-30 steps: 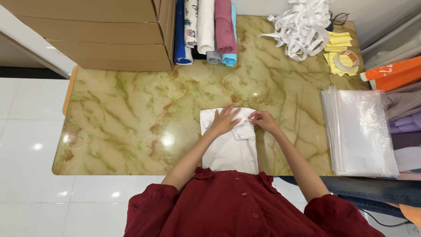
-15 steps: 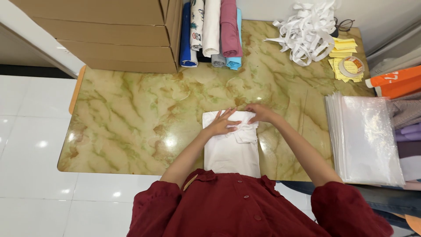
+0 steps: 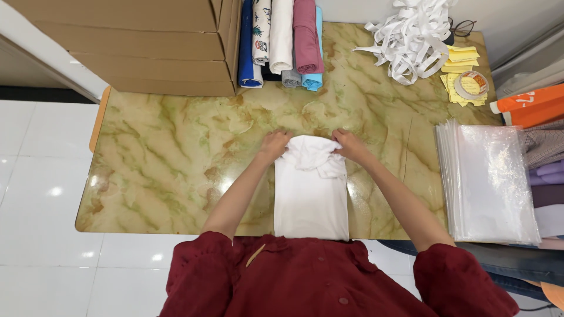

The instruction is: The person takes a light blue t-shirt, a maroon t-shirt, a white t-shirt, and a pair of jeans from a clothing rack. They fold each item by hand on a marble-patterned table and place them in a neat stack.

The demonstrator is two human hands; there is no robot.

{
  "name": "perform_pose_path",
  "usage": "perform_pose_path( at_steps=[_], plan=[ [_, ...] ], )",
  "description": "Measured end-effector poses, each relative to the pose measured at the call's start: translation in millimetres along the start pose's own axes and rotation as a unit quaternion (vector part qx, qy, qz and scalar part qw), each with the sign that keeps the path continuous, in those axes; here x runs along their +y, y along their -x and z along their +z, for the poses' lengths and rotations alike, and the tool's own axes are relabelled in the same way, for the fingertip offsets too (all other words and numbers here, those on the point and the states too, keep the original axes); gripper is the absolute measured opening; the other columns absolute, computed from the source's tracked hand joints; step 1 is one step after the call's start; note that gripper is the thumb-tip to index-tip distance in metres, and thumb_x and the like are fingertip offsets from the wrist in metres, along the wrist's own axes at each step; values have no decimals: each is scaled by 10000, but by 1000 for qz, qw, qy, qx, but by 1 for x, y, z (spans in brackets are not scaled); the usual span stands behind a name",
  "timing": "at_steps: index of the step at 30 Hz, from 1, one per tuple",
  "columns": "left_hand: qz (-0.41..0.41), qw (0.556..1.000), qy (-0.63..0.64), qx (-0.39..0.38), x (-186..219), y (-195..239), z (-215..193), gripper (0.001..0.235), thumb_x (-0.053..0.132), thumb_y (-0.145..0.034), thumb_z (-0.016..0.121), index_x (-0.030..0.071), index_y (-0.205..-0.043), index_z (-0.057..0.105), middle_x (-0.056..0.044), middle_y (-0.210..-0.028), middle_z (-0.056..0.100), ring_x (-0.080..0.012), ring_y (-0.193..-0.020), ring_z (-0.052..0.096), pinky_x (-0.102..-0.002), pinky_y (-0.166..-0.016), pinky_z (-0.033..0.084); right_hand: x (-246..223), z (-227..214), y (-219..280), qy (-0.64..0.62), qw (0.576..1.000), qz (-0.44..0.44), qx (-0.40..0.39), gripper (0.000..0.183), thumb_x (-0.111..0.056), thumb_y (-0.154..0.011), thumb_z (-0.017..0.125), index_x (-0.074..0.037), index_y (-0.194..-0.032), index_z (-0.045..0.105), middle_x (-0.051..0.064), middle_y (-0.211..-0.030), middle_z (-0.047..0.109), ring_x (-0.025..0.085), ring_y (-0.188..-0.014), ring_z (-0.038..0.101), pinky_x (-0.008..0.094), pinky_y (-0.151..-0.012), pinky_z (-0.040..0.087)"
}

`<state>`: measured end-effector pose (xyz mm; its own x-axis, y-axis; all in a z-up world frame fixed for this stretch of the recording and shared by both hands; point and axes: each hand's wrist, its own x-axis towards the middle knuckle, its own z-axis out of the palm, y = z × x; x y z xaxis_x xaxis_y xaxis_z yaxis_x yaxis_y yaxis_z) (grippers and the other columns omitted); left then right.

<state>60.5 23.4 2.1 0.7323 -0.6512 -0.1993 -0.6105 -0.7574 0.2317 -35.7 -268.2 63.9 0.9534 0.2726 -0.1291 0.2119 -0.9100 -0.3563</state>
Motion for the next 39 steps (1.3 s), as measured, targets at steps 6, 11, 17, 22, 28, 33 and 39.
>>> perform_pose_path(
  at_steps=[6,11,17,22,28,33,39],
  plan=[
    [95,921,-162,340,22,11,15,113,179,-909,640,202,-960,543,-21,-919,580,-210,-868,675,-378,-739,550,32,58,-4,225,962,-57,141,318,-100,-905,577,-71,-1204,473,165,-1163,539,367,-709,733,450,-613,613],
    [146,893,-197,379,32,37,9,54,196,-950,583,213,-973,536,-1,-916,523,-179,-847,630,-317,-737,532,16,65,32,364,873,-127,299,66,-251,-976,527,-184,-974,531,0,-966,503,160,-771,634,235,-597,519],
    [154,966,-117,174,23,69,-12,436,290,-929,630,150,-1337,565,-91,-1247,527,-276,-1197,549,-420,-983,487,-25,10,69,123,958,-141,216,193,-254,-927,629,-131,-1074,649,38,-1069,602,259,-888,683,318,-751,565],
    [152,956,-119,223,46,62,-3,337,333,-942,637,116,-1198,675,-64,-1246,528,-252,-1202,513,-437,-990,425,-22,-18,41,-62,993,-57,88,121,-170,-893,726,-112,-965,649,82,-886,669,374,-847,715,453,-723,575],
    [75,992,86,55,53,34,-15,173,-34,-888,638,125,-953,656,-102,-943,654,-330,-880,745,-408,-726,611,-25,-28,-5,104,992,5,-64,653,-355,-688,889,-155,-1220,567,90,-1182,573,371,-1102,660,470,-915,581],
    [35,999,31,-26,43,3,-22,767,296,-598,967,157,-1241,574,-121,-1217,502,-389,-1178,564,-542,-954,500,-5,1,-34,217,966,-17,-138,552,-454,-640,906,-258,-1106,685,-35,-1105,709,244,-1127,672,432,-931,530],
    [80,982,158,-72,16,-11,-29,532,215,-687,916,50,-1067,583,-234,-1115,647,-467,-1155,625,-538,-966,520,-12,1,-15,261,962,-62,-53,464,-419,-680,876,-216,-1033,653,-38,-1018,696,193,-1109,622,354,-914,524]
  ],
)
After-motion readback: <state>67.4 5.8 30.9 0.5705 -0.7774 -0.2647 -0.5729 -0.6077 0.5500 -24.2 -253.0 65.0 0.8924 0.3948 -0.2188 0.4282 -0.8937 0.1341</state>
